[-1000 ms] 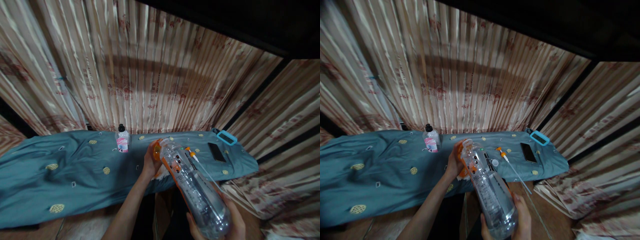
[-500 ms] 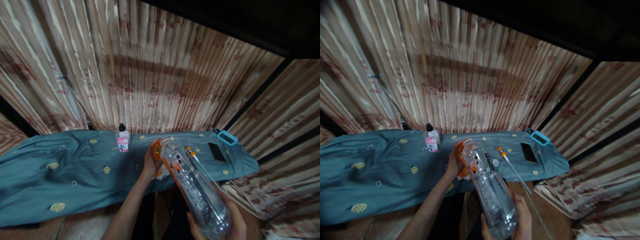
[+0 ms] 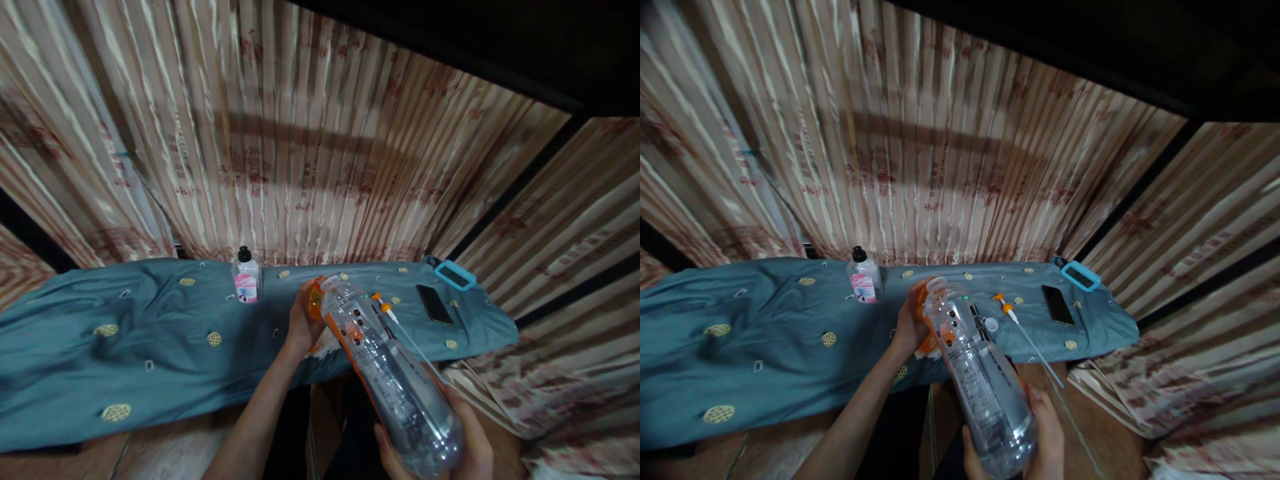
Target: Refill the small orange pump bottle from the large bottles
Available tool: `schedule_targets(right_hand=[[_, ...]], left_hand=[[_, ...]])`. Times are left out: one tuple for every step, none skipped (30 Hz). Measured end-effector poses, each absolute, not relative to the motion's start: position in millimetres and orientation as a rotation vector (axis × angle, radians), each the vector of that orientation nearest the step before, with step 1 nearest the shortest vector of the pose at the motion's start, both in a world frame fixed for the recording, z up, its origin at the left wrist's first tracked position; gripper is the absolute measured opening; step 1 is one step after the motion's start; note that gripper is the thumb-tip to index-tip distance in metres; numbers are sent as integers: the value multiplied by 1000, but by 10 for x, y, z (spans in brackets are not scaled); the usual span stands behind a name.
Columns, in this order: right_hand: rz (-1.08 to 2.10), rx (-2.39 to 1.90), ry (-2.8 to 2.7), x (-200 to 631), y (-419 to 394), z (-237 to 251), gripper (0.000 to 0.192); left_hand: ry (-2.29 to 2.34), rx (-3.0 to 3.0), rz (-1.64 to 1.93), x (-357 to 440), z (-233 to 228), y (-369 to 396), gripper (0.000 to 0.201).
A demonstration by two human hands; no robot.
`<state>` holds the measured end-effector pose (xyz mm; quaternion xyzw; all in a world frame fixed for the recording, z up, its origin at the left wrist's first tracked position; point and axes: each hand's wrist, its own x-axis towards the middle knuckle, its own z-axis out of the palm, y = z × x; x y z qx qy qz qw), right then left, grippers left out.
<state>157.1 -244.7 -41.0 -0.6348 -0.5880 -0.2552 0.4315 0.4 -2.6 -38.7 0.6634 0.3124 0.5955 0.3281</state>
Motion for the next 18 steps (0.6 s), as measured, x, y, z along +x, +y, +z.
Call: schedule_targets(right_hand=[[-620,-1592,-1466,1567,-2443,-409,108],[-603,-1604,-1464,1562,-2441,-407,108],[-601,-1609,-1463,1556,-2440,-401,108],[-625,-1609,-1460,1549,-2440,-391,109],[-659,-1609,-1450,1541,-2442,-377,110],[-695,-1596,-1452,1531,-2445,-359,112],[-725,-1582,-1454,1518,-2448,-339,113],[-746,-1576,-1445,1501,-2450,-316,115],[-748,-1574,-1437,1481,-2451,-294,115],[-736,-1585,-1413,1458,-2449,-275,114],[-718,-1594,-1390,1432,-2445,-259,111],[-706,-1603,-1363,1405,-2439,-247,107],[-690,-1615,-1335,1379,-2433,-240,102],[-668,-1622,-1318,1356,-2428,-237,98],[-644,-1631,-1297,1337,-2424,-237,95],[-628,-1643,-1271,1326,-2422,-239,93],[-620,-1650,-1250,1322,-2422,-243,92],[-614,-1657,-1236,1327,-2425,-246,92]], left_hand=[[816,1741,1563,4,-382,-27,57],[816,1743,1566,3,-378,-29,57],[816,1743,1567,3,-373,-30,56],[816,1740,1568,2,-369,-32,56],[813,1736,1571,1,-366,-33,56],[812,1734,1573,-1,-362,-35,56],[816,1735,1572,-4,-359,-37,57],[823,1740,1566,-6,-356,-39,57],[832,1745,1555,-9,-354,-42,58],[842,1752,1541,-10,-353,-43,58],[854,1755,1530,-11,-355,-44,58],[865,1756,1524,-9,-359,-44,58],[869,1755,1523,-6,-365,-42,59],[865,1749,1528,-2,-374,-39,59],[855,1742,1536,2,-383,-36,60],[844,1736,1541,6,-392,-32,61],[837,1730,1543,8,-398,-29,61],[836,1727,1542,9,-401,-27,61]])
